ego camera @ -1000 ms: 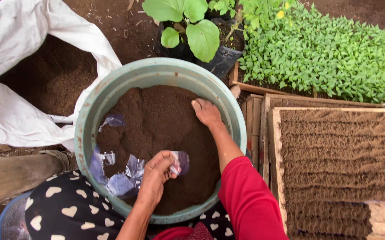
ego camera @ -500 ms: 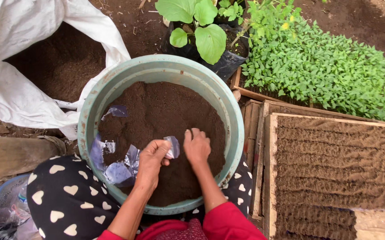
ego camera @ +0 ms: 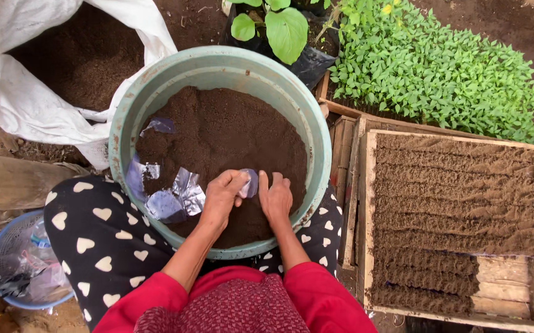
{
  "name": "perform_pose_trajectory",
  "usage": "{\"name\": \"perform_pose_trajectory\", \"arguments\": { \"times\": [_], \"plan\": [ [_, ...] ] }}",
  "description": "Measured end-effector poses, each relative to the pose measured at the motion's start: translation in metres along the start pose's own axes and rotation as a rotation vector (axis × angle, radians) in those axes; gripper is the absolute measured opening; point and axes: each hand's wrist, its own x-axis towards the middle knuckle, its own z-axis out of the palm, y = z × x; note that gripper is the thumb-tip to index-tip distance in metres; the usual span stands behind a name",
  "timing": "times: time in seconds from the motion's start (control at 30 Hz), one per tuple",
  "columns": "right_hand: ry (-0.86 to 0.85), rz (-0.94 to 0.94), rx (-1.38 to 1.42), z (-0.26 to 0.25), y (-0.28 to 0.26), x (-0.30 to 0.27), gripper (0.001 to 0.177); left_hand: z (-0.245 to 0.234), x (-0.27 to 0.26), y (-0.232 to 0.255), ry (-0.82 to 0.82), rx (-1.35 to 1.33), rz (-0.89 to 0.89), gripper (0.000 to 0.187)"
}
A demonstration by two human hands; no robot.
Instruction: The person scoops soil from a large basin and fills small plastic pouches by hand. The filled pouches are then placed into a wooden tray with pre-formed grooves.
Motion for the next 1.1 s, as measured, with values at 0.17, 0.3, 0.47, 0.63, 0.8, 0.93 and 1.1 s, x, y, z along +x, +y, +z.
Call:
{"name": "perform_pose_trajectory", "arguments": {
  "times": [0.17, 0.3, 0.47, 0.63, 0.8, 0.93, 1.1],
  "plan": [
    [-0.167, 0.298, 0.772, -0.013, 0.014, 0.016, 0.047, 0.007, 0.006, -0.012, -0.081, 0.222, 0.058, 0.014],
    [-0.260, 0.628, 1.570, -0.037, -0.001, 0.023, 0.039, 0.003, 0.006, -0.008, -0.064, 0.707, 0.179, 0.008],
    [-0.384, 0.447, 1.700, -0.067, -0.057, 0.018, 0.027, 0.007, -0.003, 0.010, -0.030, 0.946, 0.307, 0.012],
    [-0.409, 0.223, 1.687, -0.080, -0.097, 0.009, 0.024, 0.008, 0.000, 0.008, -0.056, 1.041, 0.294, 0.015],
    [-0.337, 0.037, 1.475, -0.084, -0.106, -0.006, 0.023, -0.005, 0.011, -0.008, -0.095, 0.920, 0.220, 0.025],
    [-0.303, 0.072, 1.410, -0.069, -0.102, 0.002, 0.020, -0.006, 0.003, -0.001, -0.093, 0.810, 0.229, 0.027],
    [-0.256, 0.078, 1.171, -0.068, -0.108, -0.010, 0.018, -0.005, -0.006, 0.010, -0.092, 0.736, 0.133, 0.041]
  ]
}}
